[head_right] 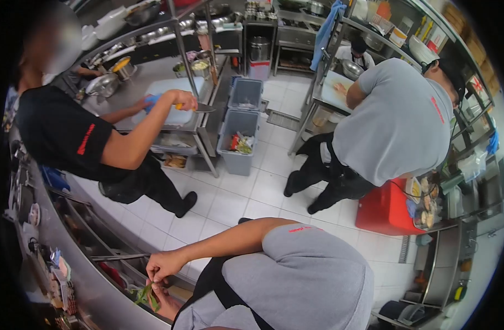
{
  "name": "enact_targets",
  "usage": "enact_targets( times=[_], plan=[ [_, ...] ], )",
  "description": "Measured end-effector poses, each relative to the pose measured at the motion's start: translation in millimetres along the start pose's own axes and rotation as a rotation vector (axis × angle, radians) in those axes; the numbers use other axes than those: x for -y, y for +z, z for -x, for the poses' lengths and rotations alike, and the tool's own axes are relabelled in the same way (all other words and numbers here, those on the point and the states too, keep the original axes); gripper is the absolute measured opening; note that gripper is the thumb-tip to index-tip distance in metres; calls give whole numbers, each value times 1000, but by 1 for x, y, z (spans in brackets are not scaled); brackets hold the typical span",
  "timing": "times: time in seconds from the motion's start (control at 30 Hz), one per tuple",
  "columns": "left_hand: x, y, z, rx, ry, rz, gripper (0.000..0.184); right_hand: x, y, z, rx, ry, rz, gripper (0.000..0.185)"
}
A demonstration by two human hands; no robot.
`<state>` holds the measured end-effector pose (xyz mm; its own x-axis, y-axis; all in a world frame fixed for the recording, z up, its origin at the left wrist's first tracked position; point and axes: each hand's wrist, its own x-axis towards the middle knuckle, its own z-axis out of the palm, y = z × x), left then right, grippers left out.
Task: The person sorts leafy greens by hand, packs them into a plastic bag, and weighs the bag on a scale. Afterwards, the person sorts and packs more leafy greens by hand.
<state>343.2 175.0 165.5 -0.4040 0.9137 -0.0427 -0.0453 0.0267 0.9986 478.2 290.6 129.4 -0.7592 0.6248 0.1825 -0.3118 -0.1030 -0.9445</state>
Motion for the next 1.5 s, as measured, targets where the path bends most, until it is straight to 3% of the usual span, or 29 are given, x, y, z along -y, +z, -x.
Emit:
enact_targets(
  times=[0.27,0.43,0.7,1.0,1.17,1.5],
  plan=[
    [15,80,-31,142,-112,-142,42,25,-86,53,-161,23,253,17],
    [23,104,-51,295,-118,-167,33,36,-105,83,-295,54,194,14],
    [24,118,-65,530,69,-109,34,43,-99,99,-420,107,171,16],
    [16,88,-61,504,-3,32,17,29,-76,81,-406,155,198,14],
    [14,75,-61,390,-103,30,20,22,-71,72,-361,185,149,12],
    [18,59,-55,302,-88,44,25,31,-62,59,-213,307,433,16]
  ],
)
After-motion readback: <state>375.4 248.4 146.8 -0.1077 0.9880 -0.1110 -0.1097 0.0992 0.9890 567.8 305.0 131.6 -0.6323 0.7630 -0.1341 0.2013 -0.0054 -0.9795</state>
